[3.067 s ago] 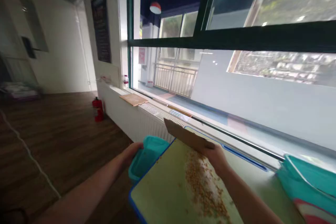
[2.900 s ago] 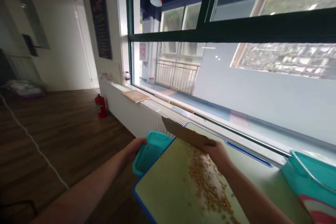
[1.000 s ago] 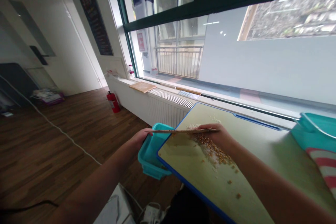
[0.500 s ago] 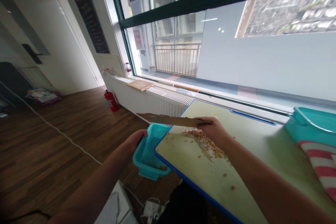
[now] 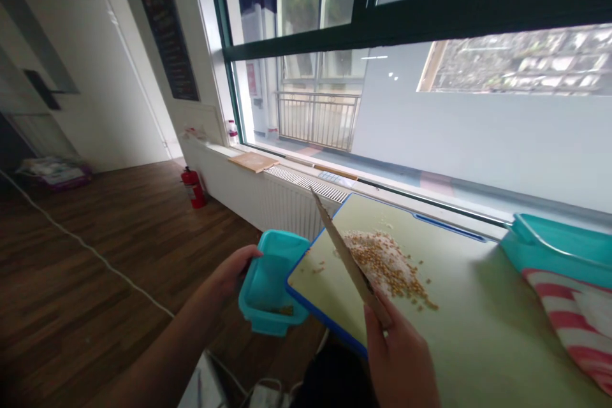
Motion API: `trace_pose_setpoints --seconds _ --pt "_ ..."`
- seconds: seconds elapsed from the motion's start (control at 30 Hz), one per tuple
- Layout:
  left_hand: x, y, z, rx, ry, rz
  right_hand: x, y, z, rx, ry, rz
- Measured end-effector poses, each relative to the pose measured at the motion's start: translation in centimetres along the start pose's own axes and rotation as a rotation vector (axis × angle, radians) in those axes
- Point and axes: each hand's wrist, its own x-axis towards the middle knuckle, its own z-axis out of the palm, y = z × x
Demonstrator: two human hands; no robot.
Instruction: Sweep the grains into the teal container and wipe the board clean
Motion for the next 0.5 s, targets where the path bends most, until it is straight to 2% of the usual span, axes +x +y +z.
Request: trace_pose_setpoints --seconds 0.1,0.2,0.37,0.5 --pt "1.0 -0.6 0.4 0.053 -0.024 0.091 -1.1 -1.1 2.3 -0.119 0.052 0.045" --pt "2.0 -1.3 1.0 0.056 -0.057 0.142 -1.4 -2.9 3.7 -0.207 0.099 0.018" --pt "1.9 -1.9 1.7 -0.003 -0.09 0.089 -2.0 -5.2 4.4 -0.222 0.095 -0.013" --pt "0.9 -2.0 1.9 -0.032 -0.067 0.124 -2.6 -6.4 4.5 -0.209 0.073 -0.007"
